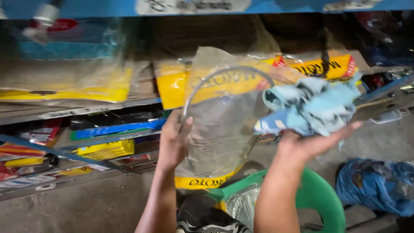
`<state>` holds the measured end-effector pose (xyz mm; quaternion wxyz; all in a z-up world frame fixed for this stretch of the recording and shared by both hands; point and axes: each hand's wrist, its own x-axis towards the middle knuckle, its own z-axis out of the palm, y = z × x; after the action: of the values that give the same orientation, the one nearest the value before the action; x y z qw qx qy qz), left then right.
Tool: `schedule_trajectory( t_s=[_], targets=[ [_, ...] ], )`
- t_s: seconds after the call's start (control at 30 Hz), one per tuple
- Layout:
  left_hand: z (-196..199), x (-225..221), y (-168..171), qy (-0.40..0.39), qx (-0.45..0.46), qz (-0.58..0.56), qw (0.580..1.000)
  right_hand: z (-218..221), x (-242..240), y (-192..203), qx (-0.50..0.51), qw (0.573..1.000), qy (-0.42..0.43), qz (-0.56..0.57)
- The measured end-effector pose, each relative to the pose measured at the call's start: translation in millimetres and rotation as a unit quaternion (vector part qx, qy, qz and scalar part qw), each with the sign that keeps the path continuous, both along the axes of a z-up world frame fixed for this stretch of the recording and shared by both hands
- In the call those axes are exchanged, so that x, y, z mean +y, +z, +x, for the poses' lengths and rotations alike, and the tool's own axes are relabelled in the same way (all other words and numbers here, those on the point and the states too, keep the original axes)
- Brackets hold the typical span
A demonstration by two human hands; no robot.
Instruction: The person cleans and wipes dust off a packaged motorcycle cable using a blue cloth.
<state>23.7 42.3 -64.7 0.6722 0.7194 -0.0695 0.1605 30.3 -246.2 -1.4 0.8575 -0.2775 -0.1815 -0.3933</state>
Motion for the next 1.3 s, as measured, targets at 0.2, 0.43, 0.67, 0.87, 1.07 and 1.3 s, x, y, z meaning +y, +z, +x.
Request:
schedule_trajectory(
  t_s=[0.2, 0.43, 0.67, 0.87, 1.07, 1.3],
  targets=[
    [11.3, 8.3, -38.9, -0.108, -0.073, -0.135, 0.982, 56.5, 139.5, -40.8, 0.053, 0.735, -0.448, -0.506],
    [18.1, 24.2, -16.3, -0.165, -0.122, -0.176, 0.963, 45.3, 182.0, -12.4, -0.008, 0.705, -0.164, -0.690],
    [13.4, 17.1, -14.5, -0.066, -0.062, -0.111, 0.990, 68.2, 129.2, -17.2, 0.159, 0.694, -0.523, -0.468],
    [12.6, 6.2, -30.6, -0.075, -0.146, -0.144, 0.976, 30.9, 186.5, 3.2, -0.009, 0.632, -0.286, -0.721],
    [10.8, -5.7, -50.2, -0.016, -0.043, -0.153, 0.987, 69.3, 118.2, -12.6, 0.193, 0.757, -0.396, -0.482],
    [-1.1, -16.1, -10.1, -0.048, -0.084, -0.216, 0.972, 42.0, 143.5, -4.4, 0.030, 0.691, -0.239, -0.681]
  ],
)
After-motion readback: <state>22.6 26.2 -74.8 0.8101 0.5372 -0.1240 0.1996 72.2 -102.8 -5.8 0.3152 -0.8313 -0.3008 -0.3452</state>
